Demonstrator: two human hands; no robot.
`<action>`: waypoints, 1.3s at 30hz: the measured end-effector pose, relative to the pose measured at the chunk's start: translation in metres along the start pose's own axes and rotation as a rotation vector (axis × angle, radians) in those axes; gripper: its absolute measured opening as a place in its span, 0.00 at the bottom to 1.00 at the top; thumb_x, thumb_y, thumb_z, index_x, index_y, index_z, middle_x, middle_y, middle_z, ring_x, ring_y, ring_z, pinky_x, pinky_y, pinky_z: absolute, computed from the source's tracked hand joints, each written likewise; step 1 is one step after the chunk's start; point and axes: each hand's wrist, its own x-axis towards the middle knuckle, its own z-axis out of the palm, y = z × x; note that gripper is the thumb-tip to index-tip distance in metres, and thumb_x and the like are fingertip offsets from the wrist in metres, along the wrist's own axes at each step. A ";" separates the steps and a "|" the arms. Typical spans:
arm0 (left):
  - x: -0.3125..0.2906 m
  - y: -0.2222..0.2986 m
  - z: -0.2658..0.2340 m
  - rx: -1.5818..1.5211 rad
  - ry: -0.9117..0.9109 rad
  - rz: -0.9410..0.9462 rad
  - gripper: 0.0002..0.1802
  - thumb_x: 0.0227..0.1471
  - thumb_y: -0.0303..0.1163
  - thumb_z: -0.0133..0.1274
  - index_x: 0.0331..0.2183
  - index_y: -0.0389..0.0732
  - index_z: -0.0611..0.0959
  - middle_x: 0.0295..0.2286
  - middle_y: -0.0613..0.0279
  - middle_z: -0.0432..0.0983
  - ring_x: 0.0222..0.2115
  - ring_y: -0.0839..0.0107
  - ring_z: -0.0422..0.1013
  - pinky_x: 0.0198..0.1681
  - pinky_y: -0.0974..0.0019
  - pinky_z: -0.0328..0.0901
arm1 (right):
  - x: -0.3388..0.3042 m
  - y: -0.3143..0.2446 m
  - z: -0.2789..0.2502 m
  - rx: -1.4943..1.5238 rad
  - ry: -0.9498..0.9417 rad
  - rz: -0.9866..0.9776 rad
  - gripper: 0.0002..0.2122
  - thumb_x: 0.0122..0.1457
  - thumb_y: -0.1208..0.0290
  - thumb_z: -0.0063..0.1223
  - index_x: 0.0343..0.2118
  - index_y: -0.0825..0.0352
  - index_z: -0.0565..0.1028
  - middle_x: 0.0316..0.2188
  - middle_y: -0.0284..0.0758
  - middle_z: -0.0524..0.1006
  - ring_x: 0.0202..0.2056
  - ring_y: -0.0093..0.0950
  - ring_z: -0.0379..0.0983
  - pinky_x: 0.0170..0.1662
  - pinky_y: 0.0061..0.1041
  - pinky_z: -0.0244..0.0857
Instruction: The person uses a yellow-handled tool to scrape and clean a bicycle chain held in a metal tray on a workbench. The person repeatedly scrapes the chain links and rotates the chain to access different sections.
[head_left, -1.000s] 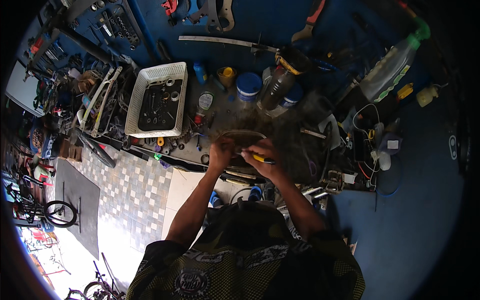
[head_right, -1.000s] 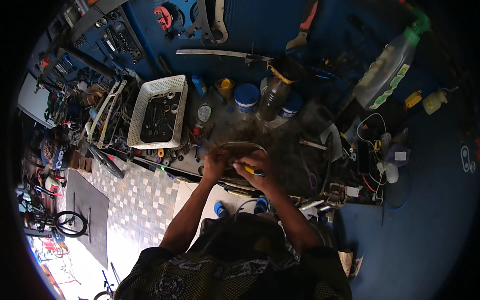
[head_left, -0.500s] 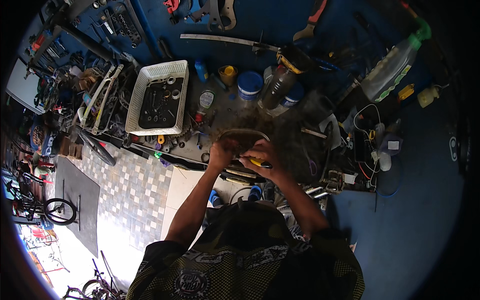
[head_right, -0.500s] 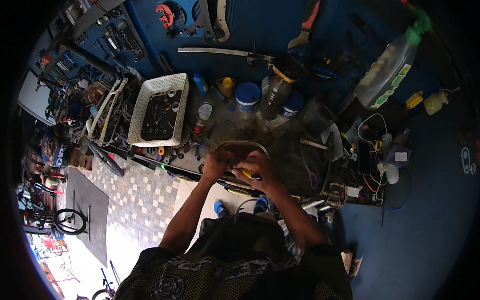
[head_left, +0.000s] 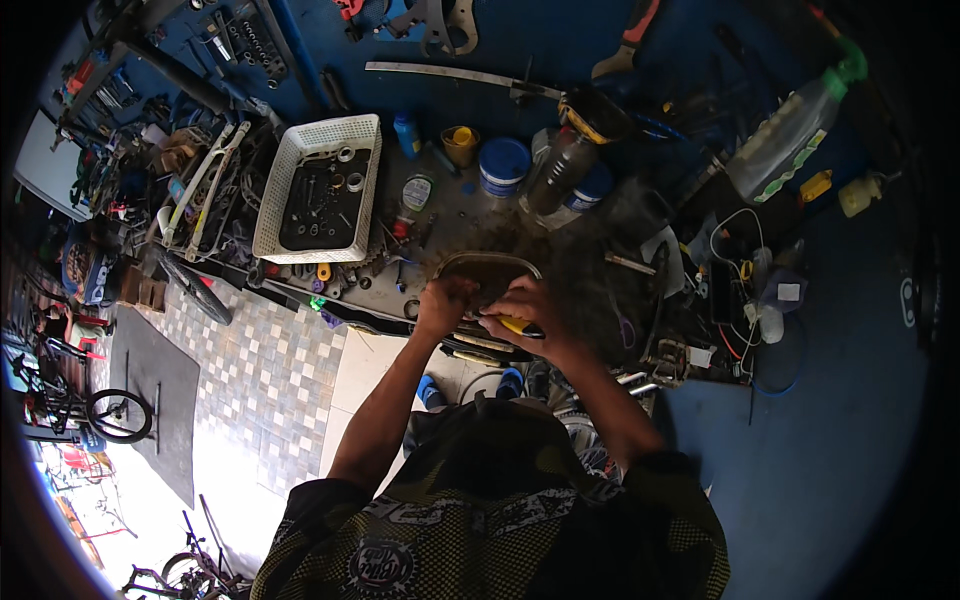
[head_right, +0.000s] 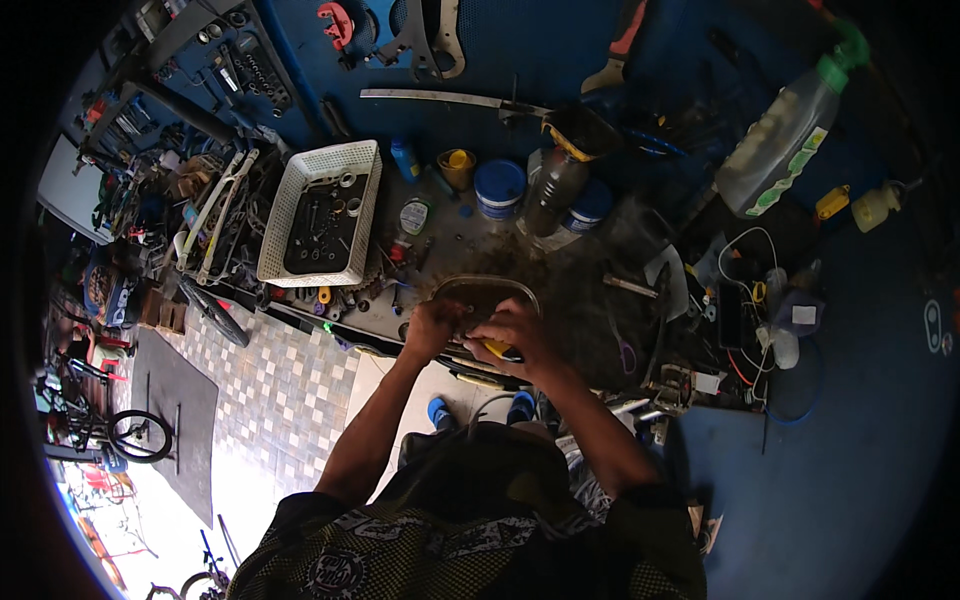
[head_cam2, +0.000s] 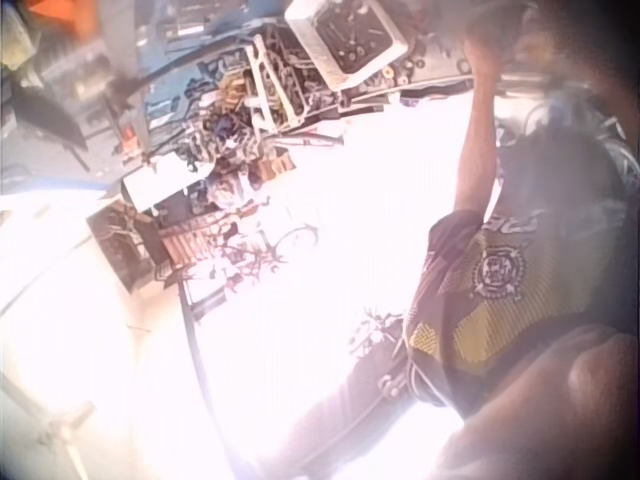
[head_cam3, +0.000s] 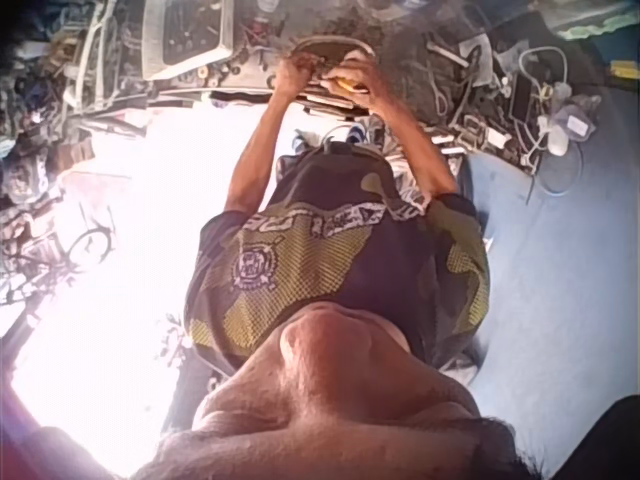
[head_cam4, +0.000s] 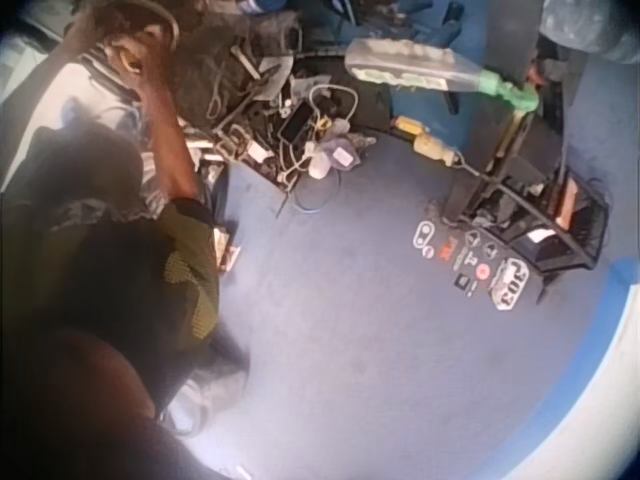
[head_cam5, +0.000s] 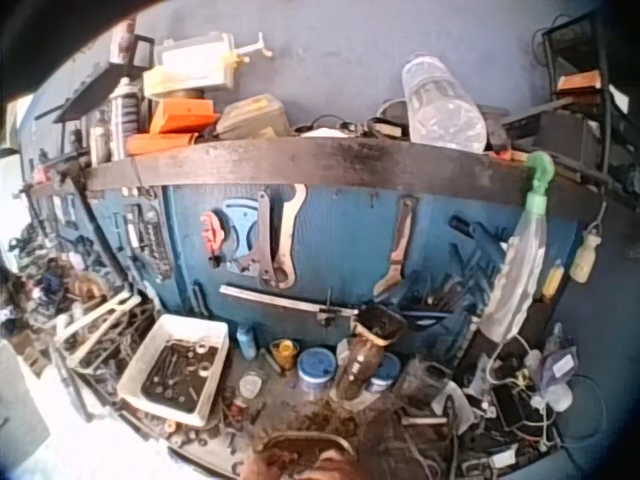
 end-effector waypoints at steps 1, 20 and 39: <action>-0.001 0.000 0.000 -0.005 -0.009 0.028 0.13 0.57 0.20 0.50 0.40 0.33 0.88 0.29 0.53 0.86 0.31 0.69 0.83 0.32 0.63 0.79 | 0.000 0.000 -0.001 -0.047 0.080 0.084 0.09 0.52 0.64 0.73 0.35 0.59 0.87 0.31 0.29 0.84 0.41 0.32 0.74 0.48 0.33 0.67; -0.002 -0.004 -0.003 -0.351 -0.112 0.031 0.16 0.67 0.22 0.45 0.54 0.33 0.77 0.40 0.51 0.82 0.31 0.67 0.81 0.29 0.63 0.80 | -0.033 0.012 0.005 -0.323 0.035 0.213 0.09 0.54 0.61 0.70 0.36 0.56 0.84 0.31 0.28 0.83 0.41 0.33 0.74 0.47 0.35 0.63; -0.010 0.008 0.006 -0.235 0.049 -0.029 0.18 0.61 0.23 0.50 0.52 0.25 0.79 0.38 0.48 0.85 0.37 0.65 0.84 0.39 0.65 0.79 | 0.017 0.001 0.034 0.034 0.408 0.467 0.14 0.64 0.61 0.62 0.28 0.67 0.78 0.23 0.37 0.78 0.30 0.31 0.74 0.35 0.31 0.68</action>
